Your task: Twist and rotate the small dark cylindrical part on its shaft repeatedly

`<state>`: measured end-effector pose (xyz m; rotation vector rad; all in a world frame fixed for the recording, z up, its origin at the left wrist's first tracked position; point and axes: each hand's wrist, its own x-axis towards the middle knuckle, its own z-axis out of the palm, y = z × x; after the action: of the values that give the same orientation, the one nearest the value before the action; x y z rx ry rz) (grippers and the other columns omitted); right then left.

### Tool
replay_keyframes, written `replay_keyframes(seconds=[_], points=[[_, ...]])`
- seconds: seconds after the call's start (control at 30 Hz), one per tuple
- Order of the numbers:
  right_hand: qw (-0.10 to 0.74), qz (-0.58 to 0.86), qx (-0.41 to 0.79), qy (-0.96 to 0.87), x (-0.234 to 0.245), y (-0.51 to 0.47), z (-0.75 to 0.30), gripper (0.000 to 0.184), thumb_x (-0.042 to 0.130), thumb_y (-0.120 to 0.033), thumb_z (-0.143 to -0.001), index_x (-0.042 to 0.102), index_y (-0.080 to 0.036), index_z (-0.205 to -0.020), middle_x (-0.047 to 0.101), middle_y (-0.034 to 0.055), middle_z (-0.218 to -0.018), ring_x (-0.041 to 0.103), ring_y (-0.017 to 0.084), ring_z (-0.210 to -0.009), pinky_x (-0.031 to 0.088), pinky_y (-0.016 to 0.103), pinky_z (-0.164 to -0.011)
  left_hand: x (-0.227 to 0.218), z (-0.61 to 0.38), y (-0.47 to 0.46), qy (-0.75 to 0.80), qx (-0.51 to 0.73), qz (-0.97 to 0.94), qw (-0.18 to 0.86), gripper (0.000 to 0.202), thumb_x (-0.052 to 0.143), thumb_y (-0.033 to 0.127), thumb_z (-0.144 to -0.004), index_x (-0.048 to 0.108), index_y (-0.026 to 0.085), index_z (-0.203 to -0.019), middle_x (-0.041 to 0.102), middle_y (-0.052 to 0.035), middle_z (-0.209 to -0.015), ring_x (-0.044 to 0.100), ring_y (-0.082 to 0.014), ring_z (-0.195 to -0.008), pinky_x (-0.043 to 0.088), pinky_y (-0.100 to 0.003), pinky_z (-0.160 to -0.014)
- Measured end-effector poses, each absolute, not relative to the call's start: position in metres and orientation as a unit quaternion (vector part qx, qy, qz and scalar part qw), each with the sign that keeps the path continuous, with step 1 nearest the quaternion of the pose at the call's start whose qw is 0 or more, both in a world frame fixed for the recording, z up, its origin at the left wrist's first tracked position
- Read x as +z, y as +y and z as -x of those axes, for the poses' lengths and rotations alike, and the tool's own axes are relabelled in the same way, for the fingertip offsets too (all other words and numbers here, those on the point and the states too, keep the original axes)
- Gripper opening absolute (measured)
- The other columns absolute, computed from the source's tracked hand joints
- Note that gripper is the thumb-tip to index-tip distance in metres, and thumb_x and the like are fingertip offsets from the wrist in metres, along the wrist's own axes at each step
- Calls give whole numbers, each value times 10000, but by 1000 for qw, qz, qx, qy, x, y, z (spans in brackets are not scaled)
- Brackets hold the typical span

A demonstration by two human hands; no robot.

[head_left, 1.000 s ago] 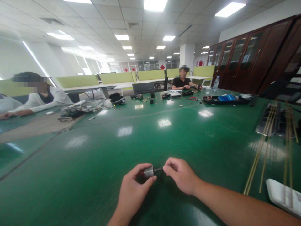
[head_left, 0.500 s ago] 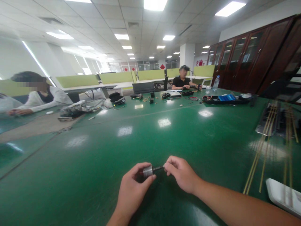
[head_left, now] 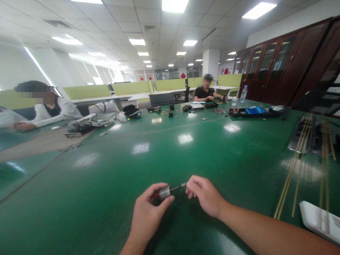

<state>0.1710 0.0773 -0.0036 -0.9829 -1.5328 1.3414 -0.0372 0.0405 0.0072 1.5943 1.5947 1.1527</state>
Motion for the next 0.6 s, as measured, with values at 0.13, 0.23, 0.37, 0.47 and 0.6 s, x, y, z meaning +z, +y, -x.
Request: replay_keyframes(seconds=[0.13,0.23,0.37,0.47,0.6], points=[[448,365,578,-576,-3,79,-170,519,412,-572,-936,533,-161,-642,580,21,-637,547,122,-551,402,267,-599,8,36,40,599,459,-583,303,386,765,475,-728,619,175,-922,662,-20,-804,605,-179,-735,466,-261,-690],[455,354,595,-560,-3,80,-170,552,400,-617,-928,498,-171,-617,558,11,-593,533,115,-516,396,265,-581,8,35,41,571,509,-542,348,418,788,480,-710,591,162,-896,654,-15,-772,592,-157,-704,453,-224,-638],[456,352,593,-563,-4,81,-169,572,423,-665,-896,543,-157,-663,566,11,-593,536,114,-516,393,254,-557,3,37,48,569,575,-457,370,566,796,520,-695,628,137,-1076,693,-65,-933,621,-179,-823,491,-232,-715],[455,352,589,-567,-6,83,-168,600,427,-699,-873,547,-153,-655,571,15,-589,541,115,-508,396,251,-545,4,38,52,560,604,-410,392,631,797,533,-688,644,120,-1138,682,-97,-1072,623,-192,-915,510,-230,-759],[451,351,587,-574,-8,83,-168,582,428,-677,-884,550,-152,-664,577,15,-592,546,114,-505,393,245,-536,26,43,41,562,582,-395,436,645,879,479,-592,651,142,-1093,688,-98,-1092,631,-215,-1024,515,-220,-831]])
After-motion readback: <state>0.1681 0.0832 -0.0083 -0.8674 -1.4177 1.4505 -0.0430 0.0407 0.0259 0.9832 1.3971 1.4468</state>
